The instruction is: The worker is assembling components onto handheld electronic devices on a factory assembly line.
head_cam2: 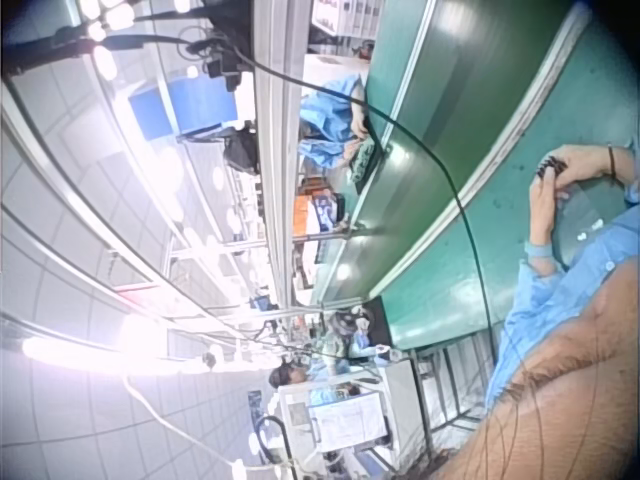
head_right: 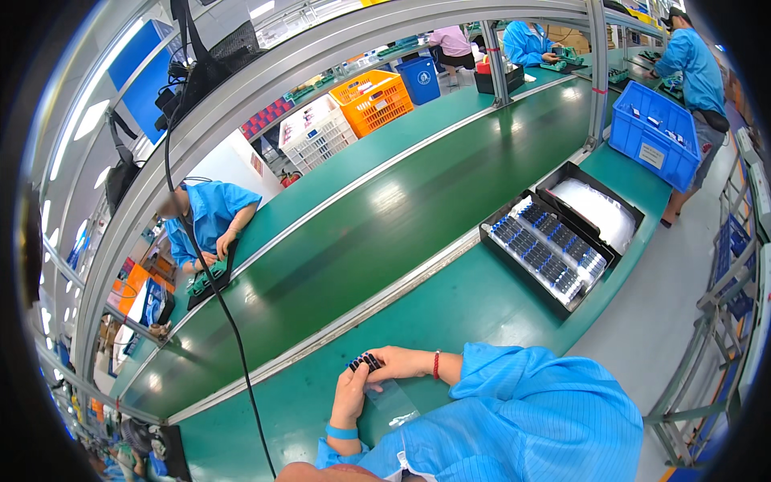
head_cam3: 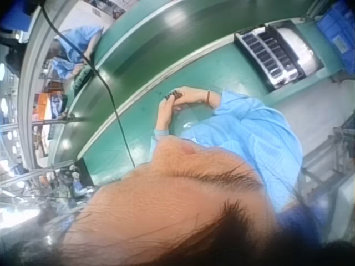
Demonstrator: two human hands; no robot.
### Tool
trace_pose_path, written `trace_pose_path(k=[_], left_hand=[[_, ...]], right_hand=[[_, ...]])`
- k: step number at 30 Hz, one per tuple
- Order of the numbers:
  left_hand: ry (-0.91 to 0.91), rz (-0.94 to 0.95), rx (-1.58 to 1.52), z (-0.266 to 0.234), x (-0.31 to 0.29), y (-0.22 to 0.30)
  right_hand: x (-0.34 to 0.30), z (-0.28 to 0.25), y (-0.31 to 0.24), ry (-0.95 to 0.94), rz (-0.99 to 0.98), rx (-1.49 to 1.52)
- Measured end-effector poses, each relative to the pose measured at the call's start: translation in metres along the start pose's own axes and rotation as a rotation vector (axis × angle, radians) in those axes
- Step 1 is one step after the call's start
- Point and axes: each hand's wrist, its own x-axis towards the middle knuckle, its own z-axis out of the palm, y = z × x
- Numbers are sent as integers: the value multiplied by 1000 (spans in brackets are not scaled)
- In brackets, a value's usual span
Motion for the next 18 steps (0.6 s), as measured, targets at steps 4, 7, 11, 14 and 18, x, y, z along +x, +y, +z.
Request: trace_pose_path(k=[4, 7, 11, 14, 18], left_hand=[[-5, -1, 10, 0, 0, 1], [-9, -5, 12, -1, 0, 1], [-8, -4, 11, -1, 0, 0], [-12, -1, 11, -1, 1, 0], [-11, 6, -5, -3, 1, -3]], right_hand=[[1, -1, 1, -13, -3, 20], [0, 0, 0, -9, -7, 15], [1, 0, 2, -17, -12, 33], [0, 0, 1, -12, -10, 27], [0, 0, -1, -15, -5, 38]])
